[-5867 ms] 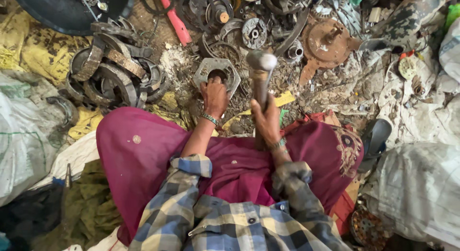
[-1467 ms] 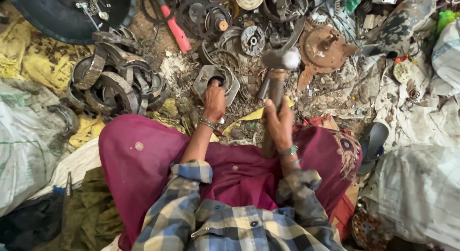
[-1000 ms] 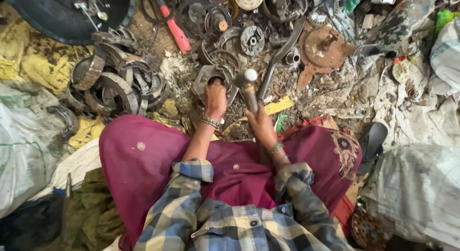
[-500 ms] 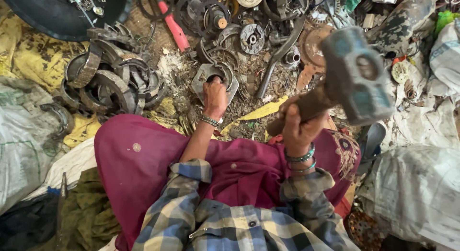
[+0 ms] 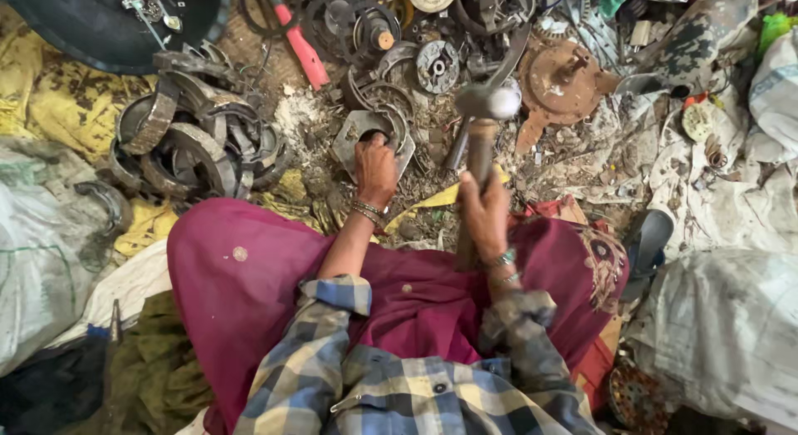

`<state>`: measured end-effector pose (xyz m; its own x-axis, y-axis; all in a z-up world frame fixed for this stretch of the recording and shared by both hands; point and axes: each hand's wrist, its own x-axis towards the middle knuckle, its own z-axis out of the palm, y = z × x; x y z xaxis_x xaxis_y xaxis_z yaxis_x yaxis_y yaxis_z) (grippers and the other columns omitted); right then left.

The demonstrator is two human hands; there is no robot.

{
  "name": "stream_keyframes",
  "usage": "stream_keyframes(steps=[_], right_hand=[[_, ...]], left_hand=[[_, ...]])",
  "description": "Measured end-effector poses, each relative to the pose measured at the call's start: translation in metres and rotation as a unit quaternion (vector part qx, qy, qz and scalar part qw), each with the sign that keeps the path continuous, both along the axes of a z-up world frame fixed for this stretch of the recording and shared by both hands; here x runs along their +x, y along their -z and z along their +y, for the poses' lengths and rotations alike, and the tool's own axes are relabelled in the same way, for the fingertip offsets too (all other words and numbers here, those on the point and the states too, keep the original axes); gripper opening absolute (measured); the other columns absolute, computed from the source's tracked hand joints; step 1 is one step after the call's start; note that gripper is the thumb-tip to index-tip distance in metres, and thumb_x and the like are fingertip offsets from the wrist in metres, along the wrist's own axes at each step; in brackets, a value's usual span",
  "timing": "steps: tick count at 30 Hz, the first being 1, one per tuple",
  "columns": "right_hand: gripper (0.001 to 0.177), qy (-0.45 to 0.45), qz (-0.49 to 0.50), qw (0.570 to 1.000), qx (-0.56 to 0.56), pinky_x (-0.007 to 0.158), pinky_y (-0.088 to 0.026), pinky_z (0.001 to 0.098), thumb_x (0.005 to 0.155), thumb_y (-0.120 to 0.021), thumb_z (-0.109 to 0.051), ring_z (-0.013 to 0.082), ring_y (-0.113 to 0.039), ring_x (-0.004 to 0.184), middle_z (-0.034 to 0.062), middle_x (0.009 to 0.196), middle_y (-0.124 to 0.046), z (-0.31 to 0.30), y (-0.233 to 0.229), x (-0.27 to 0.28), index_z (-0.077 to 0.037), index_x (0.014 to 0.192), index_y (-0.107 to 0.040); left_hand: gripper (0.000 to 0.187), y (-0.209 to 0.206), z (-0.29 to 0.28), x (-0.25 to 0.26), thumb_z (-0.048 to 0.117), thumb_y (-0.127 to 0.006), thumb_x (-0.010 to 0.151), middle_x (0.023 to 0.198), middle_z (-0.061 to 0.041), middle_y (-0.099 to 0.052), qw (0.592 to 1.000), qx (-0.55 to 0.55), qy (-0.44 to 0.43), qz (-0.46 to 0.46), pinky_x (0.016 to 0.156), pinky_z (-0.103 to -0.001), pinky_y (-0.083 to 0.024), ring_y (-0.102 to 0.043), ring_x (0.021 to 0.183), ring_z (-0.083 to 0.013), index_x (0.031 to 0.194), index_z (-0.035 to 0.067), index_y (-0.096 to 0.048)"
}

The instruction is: The person sits on the ground and uses a hammer and metal rod to repeatedly strike a metal part placed on a hexagonal anvil. They adjust the part's position and continue hammering throughout the clip.

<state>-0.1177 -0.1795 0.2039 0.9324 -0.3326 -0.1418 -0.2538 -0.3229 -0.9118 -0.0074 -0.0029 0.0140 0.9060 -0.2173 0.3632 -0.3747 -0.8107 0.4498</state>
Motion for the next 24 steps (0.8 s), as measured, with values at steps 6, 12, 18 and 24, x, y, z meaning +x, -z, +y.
stream_keyframes(steps=[6,12,18,24], right_hand=[[0.041,-0.056,-0.299,0.951,0.059,0.054,-0.055,0.0244,0.107,-0.062,-0.025,0.0094,-0.063,0.064,0.0022,0.082,-0.064,-0.004,-0.051,-0.003,-0.003,0.134,-0.04],[0.033,-0.089,-0.002,0.977,-0.195,0.051,-0.055,0.0305,0.102,-0.067,-0.03,0.0169,-0.067,0.056,0.0077,0.072,-0.069,0.004,0.049,0.007,-0.004,0.117,-0.055],[0.038,-0.072,0.097,0.988,-0.096,0.048,-0.054,0.0314,0.101,-0.062,-0.034,0.0153,-0.066,0.054,0.0085,0.071,-0.069,0.003,0.057,-0.005,-0.003,0.121,-0.053],[0.032,-0.064,-0.166,0.984,0.033,0.055,-0.058,0.0265,0.109,-0.061,-0.027,0.0111,-0.065,0.064,0.004,0.085,-0.067,0.005,-0.037,-0.006,-0.001,0.125,-0.049]], left_hand=[[0.032,-0.042,0.0,0.004,0.026,-0.079,0.083,0.105,-0.014,-0.065,0.992,-0.005,-0.018,0.123,0.092,-0.046,-0.039,-0.06,0.104,-0.0296,0.111,0.01,-0.076],[0.028,-0.028,0.004,0.001,0.02,-0.074,0.082,0.104,-0.017,-0.065,0.999,-0.037,0.006,0.017,0.09,-0.051,-0.038,-0.06,0.101,-0.035,0.106,0.006,-0.075],[0.013,-0.022,0.006,0.008,0.011,-0.067,0.085,0.102,-0.019,-0.065,0.998,-0.048,-0.035,0.024,0.09,-0.05,-0.046,-0.061,0.101,-0.0395,0.093,0.005,-0.074],[0.022,-0.027,0.005,0.012,0.005,-0.069,0.075,0.097,-0.023,-0.064,0.998,-0.019,-0.002,0.063,0.082,-0.05,-0.049,-0.063,0.09,-0.0386,0.095,0.003,-0.077]])
